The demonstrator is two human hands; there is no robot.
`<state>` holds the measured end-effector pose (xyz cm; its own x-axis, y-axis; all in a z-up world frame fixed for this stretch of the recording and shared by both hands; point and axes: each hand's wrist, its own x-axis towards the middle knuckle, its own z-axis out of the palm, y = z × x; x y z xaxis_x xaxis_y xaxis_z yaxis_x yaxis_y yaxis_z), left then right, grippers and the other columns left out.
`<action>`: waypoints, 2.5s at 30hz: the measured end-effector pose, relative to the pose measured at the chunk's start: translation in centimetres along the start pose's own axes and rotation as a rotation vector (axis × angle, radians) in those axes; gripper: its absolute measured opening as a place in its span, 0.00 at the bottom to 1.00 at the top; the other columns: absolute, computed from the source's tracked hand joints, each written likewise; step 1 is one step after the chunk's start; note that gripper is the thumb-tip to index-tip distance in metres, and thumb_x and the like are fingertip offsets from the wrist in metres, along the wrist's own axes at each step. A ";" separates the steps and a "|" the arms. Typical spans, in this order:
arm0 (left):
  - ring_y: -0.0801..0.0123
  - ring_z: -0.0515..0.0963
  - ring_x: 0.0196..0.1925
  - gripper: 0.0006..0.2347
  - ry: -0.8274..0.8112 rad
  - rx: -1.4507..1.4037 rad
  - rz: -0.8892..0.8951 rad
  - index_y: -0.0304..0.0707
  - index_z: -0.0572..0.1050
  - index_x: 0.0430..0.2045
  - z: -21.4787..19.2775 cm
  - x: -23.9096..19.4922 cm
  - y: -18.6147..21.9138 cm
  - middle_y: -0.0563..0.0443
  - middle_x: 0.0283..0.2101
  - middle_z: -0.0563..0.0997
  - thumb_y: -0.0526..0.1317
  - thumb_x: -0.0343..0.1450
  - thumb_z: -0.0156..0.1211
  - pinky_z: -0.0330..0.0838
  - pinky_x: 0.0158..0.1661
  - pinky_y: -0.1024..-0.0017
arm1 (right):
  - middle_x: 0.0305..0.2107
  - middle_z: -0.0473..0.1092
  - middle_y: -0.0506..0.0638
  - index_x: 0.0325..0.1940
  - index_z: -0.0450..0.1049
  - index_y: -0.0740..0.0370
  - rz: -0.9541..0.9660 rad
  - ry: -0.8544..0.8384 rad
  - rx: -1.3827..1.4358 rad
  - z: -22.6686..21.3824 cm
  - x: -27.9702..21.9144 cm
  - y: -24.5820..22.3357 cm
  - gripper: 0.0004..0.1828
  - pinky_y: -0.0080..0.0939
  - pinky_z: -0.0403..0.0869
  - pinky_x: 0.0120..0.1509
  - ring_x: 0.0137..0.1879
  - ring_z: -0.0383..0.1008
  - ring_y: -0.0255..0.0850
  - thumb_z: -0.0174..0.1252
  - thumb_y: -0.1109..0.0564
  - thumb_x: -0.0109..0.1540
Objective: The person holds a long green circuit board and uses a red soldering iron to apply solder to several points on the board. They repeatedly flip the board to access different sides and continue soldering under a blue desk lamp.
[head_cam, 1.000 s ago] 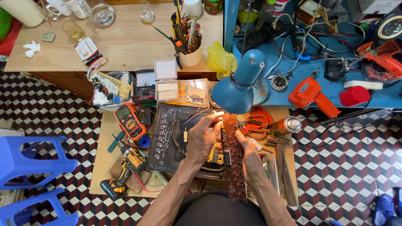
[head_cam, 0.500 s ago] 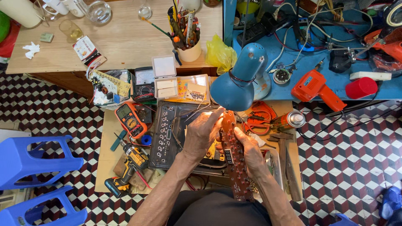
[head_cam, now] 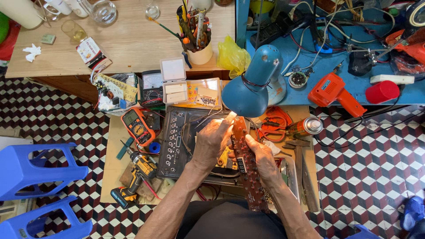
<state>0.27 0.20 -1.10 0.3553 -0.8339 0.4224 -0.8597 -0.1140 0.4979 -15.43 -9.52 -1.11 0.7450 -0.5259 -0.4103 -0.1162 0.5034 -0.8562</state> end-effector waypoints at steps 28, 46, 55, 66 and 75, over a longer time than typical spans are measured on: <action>0.61 0.85 0.41 0.09 0.095 -0.081 -0.056 0.33 0.77 0.44 1.6 -0.3 -1.3 0.45 0.38 0.82 0.31 0.71 0.66 0.84 0.41 0.73 | 0.31 0.79 0.55 0.53 0.77 0.67 0.074 0.023 -0.114 0.7 -0.4 -0.5 0.31 0.35 0.77 0.41 0.39 0.81 0.38 0.41 0.39 0.69; 0.59 0.84 0.42 0.05 0.077 -0.142 -0.044 0.34 0.78 0.38 -0.6 0.9 -0.3 0.46 0.40 0.82 0.33 0.72 0.64 0.81 0.45 0.67 | 0.29 0.82 0.54 0.51 0.80 0.64 0.078 0.045 -0.237 0.5 -0.5 -0.9 0.32 0.32 0.70 0.37 0.30 0.74 0.31 0.41 0.37 0.68; 0.61 0.85 0.41 0.06 0.087 -0.104 -0.066 0.34 0.81 0.39 0.9 0.2 -1.5 0.44 0.40 0.84 0.34 0.71 0.66 0.83 0.41 0.71 | 0.26 0.79 0.53 0.54 0.80 0.63 0.092 0.026 -0.116 1.3 -0.8 -1.5 0.31 0.32 0.73 0.34 0.30 0.75 0.33 0.42 0.39 0.68; 0.57 0.85 0.50 0.12 0.179 -0.276 -0.117 0.33 0.79 0.49 1.5 -0.7 0.0 0.42 0.49 0.84 0.30 0.71 0.63 0.80 0.51 0.66 | 0.33 0.80 0.54 0.55 0.80 0.62 0.125 0.195 -0.167 2.1 -0.6 -0.9 0.28 0.34 0.69 0.36 0.31 0.71 0.34 0.44 0.40 0.68; 0.68 0.85 0.51 0.12 0.099 -0.720 -0.532 0.39 0.80 0.52 3.5 -0.4 0.5 0.45 0.51 0.85 0.37 0.74 0.59 0.79 0.50 0.73 | 0.33 0.78 0.49 0.56 0.78 0.66 -0.044 0.267 -0.269 2.5 -0.4 0.0 0.25 0.35 0.72 0.41 0.36 0.73 0.32 0.49 0.44 0.68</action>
<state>-1.61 -1.35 -3.66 0.6993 -0.7133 0.0474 -0.1464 -0.0780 0.9861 -14.09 -7.62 -0.18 0.5597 -0.7210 -0.4085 -0.2826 0.2973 -0.9120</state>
